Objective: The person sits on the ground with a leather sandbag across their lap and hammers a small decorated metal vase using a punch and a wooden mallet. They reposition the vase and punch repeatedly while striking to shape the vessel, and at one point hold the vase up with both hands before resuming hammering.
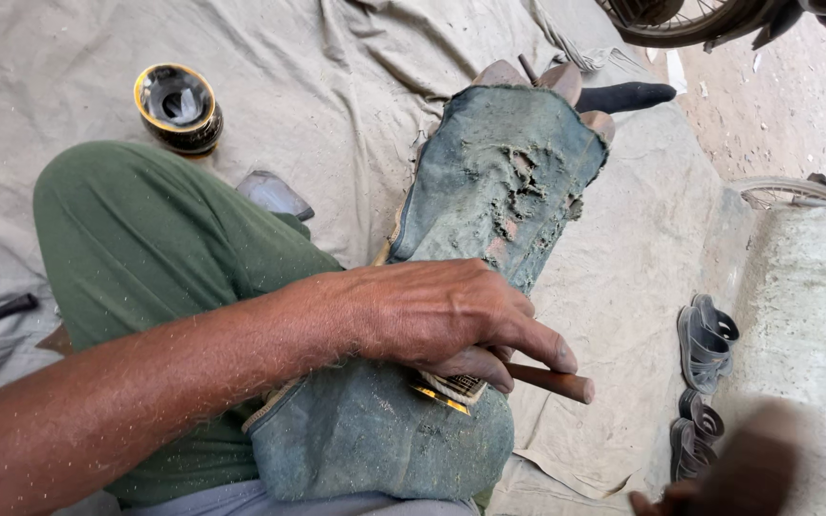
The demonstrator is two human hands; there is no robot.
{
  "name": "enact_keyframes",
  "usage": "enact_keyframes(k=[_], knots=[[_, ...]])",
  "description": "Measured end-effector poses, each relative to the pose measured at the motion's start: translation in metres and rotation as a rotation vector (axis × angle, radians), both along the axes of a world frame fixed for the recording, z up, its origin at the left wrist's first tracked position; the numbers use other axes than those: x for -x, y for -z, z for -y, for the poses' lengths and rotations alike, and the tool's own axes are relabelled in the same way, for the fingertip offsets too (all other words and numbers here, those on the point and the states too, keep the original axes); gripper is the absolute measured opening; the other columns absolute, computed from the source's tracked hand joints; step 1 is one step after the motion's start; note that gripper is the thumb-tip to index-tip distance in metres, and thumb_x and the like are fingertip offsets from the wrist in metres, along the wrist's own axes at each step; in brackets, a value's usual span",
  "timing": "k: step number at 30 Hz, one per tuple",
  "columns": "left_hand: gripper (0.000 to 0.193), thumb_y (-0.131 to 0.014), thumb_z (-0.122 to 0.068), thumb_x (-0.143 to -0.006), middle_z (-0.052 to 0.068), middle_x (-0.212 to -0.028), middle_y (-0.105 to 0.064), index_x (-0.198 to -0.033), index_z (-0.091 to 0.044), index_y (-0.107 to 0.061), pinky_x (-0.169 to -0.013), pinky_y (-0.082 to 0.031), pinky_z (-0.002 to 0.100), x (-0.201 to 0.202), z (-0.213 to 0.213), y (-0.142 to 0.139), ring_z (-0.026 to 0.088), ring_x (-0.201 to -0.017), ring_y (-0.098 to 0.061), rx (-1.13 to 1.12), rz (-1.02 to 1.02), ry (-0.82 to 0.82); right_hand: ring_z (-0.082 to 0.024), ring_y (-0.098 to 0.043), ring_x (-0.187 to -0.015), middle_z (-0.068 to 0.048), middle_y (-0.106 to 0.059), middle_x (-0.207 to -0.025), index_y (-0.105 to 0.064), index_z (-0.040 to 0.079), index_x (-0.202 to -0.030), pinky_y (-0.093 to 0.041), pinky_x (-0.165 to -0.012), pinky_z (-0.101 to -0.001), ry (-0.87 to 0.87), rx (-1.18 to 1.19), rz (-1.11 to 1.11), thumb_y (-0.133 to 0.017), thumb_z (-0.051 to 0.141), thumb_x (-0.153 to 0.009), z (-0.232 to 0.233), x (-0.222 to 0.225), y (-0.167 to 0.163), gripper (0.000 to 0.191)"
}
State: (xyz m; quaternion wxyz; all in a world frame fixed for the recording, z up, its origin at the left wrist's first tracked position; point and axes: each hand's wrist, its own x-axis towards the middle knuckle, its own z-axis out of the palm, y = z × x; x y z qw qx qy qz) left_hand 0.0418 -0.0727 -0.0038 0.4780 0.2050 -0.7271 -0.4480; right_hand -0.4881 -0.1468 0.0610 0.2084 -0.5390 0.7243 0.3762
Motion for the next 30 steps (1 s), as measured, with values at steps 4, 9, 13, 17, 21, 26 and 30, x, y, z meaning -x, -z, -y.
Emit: enact_keyframes(k=[4,9,13,17,21,26,30], knots=[[0.055,-0.079,-0.022,-0.083,0.007,-0.091,-0.074,-0.136,-0.017,-0.064,-0.074,-0.055,0.044,-0.002,-0.001,0.001,0.028,-0.086,-0.073,-0.011,0.022,0.008,-0.015,-0.076,-0.074,-0.004,-0.077,-0.081,-0.072,0.011,-0.099,-0.066,-0.075,-0.0326,0.000,0.001,-0.005,-0.072,0.045,-0.085,0.002,0.005,-0.001,0.037],[0.052,-0.080,-0.024,-0.086,0.006,-0.094,-0.074,-0.134,-0.017,-0.063,-0.076,-0.056,0.043,-0.001,-0.002,0.002,0.027,-0.089,-0.072,0.044,0.015,-0.048,-0.015,-0.076,-0.074,-0.004,-0.077,-0.081,-0.073,0.010,-0.098,-0.067,-0.075,-0.0321,0.005,0.015,0.001,-0.072,0.047,-0.086,0.002,0.010,0.003,0.039],[0.054,-0.080,-0.023,-0.085,0.002,-0.093,-0.074,-0.135,-0.018,-0.062,-0.080,-0.060,0.036,0.004,-0.001,-0.001,0.018,-0.085,-0.073,0.029,-0.044,-0.079,-0.015,-0.076,-0.074,-0.004,-0.078,-0.081,-0.074,0.010,-0.097,-0.067,-0.075,-0.0318,-0.010,0.024,0.004,-0.071,0.048,-0.086,0.012,0.012,-0.004,0.040],[0.051,-0.082,-0.020,-0.086,0.001,-0.083,-0.072,-0.134,-0.018,-0.063,-0.072,-0.059,0.036,0.003,-0.007,-0.002,0.016,-0.077,-0.073,-0.076,-0.003,-0.136,-0.015,-0.076,-0.074,-0.004,-0.078,-0.081,-0.075,0.009,-0.097,-0.067,-0.075,-0.0314,-0.048,0.048,0.004,-0.071,0.050,-0.086,0.027,0.016,-0.016,0.042],[0.052,-0.083,-0.019,-0.082,0.002,-0.080,-0.073,-0.130,-0.015,-0.064,-0.069,-0.059,0.036,0.008,-0.010,-0.004,0.015,-0.075,-0.075,-0.150,0.087,-0.200,-0.015,-0.076,-0.074,-0.004,-0.078,-0.081,-0.076,0.009,-0.096,-0.067,-0.075,-0.0311,-0.070,0.075,0.008,-0.070,0.051,-0.086,0.019,0.022,0.002,0.043],[0.057,-0.084,-0.018,-0.079,0.006,-0.088,-0.075,-0.132,-0.011,-0.063,-0.072,-0.060,0.036,0.013,-0.017,-0.002,0.019,-0.081,-0.076,-0.147,0.075,-0.294,-0.015,-0.076,-0.075,-0.004,-0.078,-0.081,-0.077,0.008,-0.095,-0.067,-0.075,-0.0307,-0.098,0.075,-0.009,-0.070,0.053,-0.086,0.032,0.026,0.006,0.046],[0.055,-0.085,-0.020,-0.079,0.009,-0.092,-0.076,-0.130,-0.011,-0.065,-0.076,-0.059,0.039,0.011,-0.019,-0.003,0.023,-0.086,-0.074,-0.068,0.111,-0.314,-0.015,-0.076,-0.075,-0.004,-0.079,-0.082,-0.078,0.008,-0.094,-0.067,-0.075,-0.0303,-0.101,-0.339,0.141,-0.069,0.054,-0.087,0.063,0.021,-0.002,0.047]])
